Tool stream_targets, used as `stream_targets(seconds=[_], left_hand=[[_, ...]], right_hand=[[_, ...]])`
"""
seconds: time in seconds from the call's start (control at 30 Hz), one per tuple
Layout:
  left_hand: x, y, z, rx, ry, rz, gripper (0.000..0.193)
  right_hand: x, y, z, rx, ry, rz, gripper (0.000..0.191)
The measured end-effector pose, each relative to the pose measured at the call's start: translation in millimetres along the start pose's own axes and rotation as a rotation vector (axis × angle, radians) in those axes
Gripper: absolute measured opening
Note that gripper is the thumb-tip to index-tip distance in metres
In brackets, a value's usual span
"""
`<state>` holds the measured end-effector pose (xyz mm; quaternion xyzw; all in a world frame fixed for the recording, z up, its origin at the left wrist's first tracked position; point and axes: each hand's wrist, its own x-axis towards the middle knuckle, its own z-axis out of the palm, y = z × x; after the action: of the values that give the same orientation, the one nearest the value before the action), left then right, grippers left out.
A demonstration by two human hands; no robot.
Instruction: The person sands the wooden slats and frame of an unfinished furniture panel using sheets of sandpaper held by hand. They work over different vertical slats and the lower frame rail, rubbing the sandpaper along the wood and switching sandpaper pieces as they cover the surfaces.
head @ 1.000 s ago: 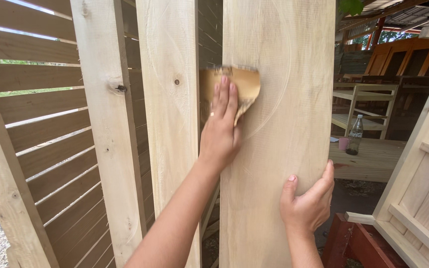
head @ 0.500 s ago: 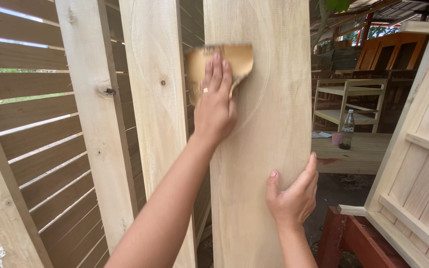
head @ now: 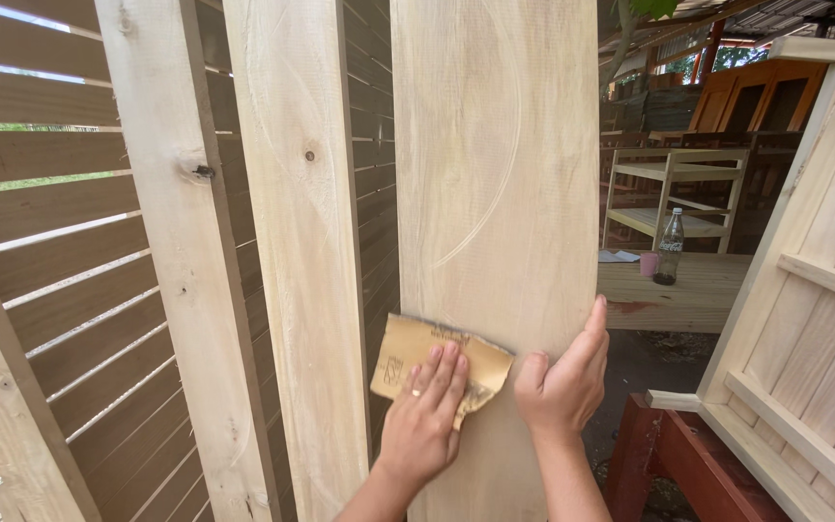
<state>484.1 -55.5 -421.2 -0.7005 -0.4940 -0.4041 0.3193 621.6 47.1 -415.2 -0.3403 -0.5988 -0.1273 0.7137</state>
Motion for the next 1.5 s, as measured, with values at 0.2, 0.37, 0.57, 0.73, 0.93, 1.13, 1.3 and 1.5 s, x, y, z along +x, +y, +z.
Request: stream_targets(seconds=[0.2,0.37,0.57,0.73,0.93,1.13,1.3,1.5], left_hand=[[165.1,-29.5,-49.4,0.142,0.364,0.094,0.070],[146.8,-24.5,-37.1,0.106,0.366,0.025,0.081],[-46.5,4.4,3.7,0.007,0.026,-0.074,0.074],[3.4,5.2,-10.8,0.152,0.052,-0.123,0.083],[188.4,-20.0,-76.8,0.199,0.374,-0.148,0.071],[67.0,-1.7,-29.1,0.212,0.225,-0.093,0.084],[-33.5,7.6,4.5,0.126,0.035,-0.073,0.079],[138.2,-9.1,-30.7,0.140,0.266,0.004,0.071]], right_hand=[[-0.2,1.1,-0.3,0.100,0.044,-0.022,0.082],[-3.1,4.9,-6.2,0.168,0.036,0.002,0.078],[-3.7,3.3,-5.1,0.160,0.047,-0.004,0.081],[-2.8,3.5,-1.5,0.156,0.042,-0.005,0.081],[-2.3,9.0,-3.2,0.163,0.055,-0.052,0.079],[-4.2,6.4,-3.4,0.167,0.054,0.010,0.078],[-2.6,2.6,-2.7,0.144,0.053,0.003,0.082],[-1.3,2.5,-2.0,0.135,0.046,-0.017,0.080]])
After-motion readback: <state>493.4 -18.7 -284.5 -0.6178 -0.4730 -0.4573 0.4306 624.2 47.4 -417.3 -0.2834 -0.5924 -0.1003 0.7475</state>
